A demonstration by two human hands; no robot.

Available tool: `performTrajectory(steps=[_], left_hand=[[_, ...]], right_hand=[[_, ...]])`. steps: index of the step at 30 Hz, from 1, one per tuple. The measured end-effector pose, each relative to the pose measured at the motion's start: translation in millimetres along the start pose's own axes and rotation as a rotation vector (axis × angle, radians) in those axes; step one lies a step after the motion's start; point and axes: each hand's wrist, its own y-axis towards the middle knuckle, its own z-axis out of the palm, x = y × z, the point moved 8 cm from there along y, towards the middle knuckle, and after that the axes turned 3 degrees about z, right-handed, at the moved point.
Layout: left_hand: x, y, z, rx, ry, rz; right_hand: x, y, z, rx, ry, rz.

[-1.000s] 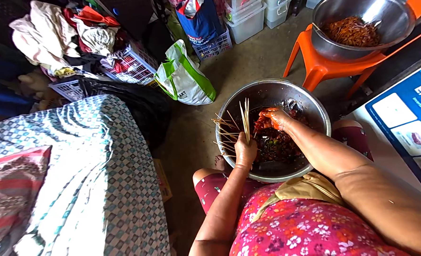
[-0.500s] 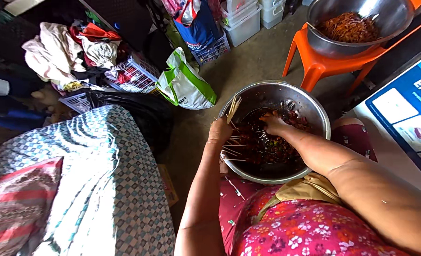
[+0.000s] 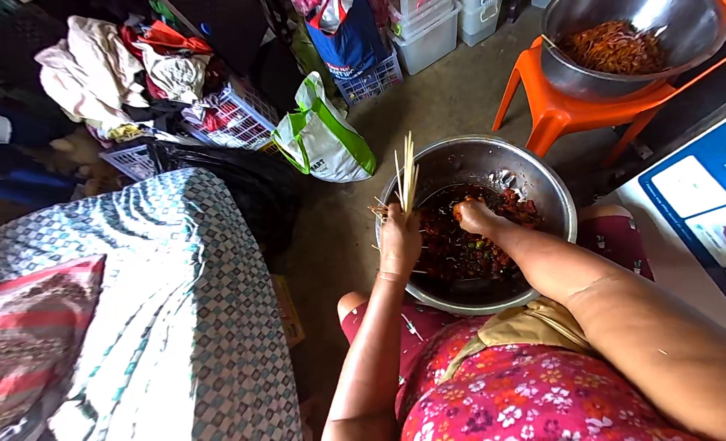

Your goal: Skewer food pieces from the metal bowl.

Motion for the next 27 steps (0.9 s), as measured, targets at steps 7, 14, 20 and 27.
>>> performTrajectory(steps=[7, 14, 20, 27], left_hand=[[32, -16, 79, 0.132, -0.41, -0.155], [43, -15, 95, 0.19, -0.345, -0.199], [41, -13, 94, 0.214, -0.293, -0.149], [40, -12, 93, 0.213, -0.282, -0.169]], right_hand=[[-55, 9, -31, -0.135, 0.566, 0.294], [-38, -8, -42, -0.038, 1.484, 0.37], [-37, -2, -32, 0.067, 1.577, 0.354], [-26, -8, -39, 0.075, 1.42, 0.265]])
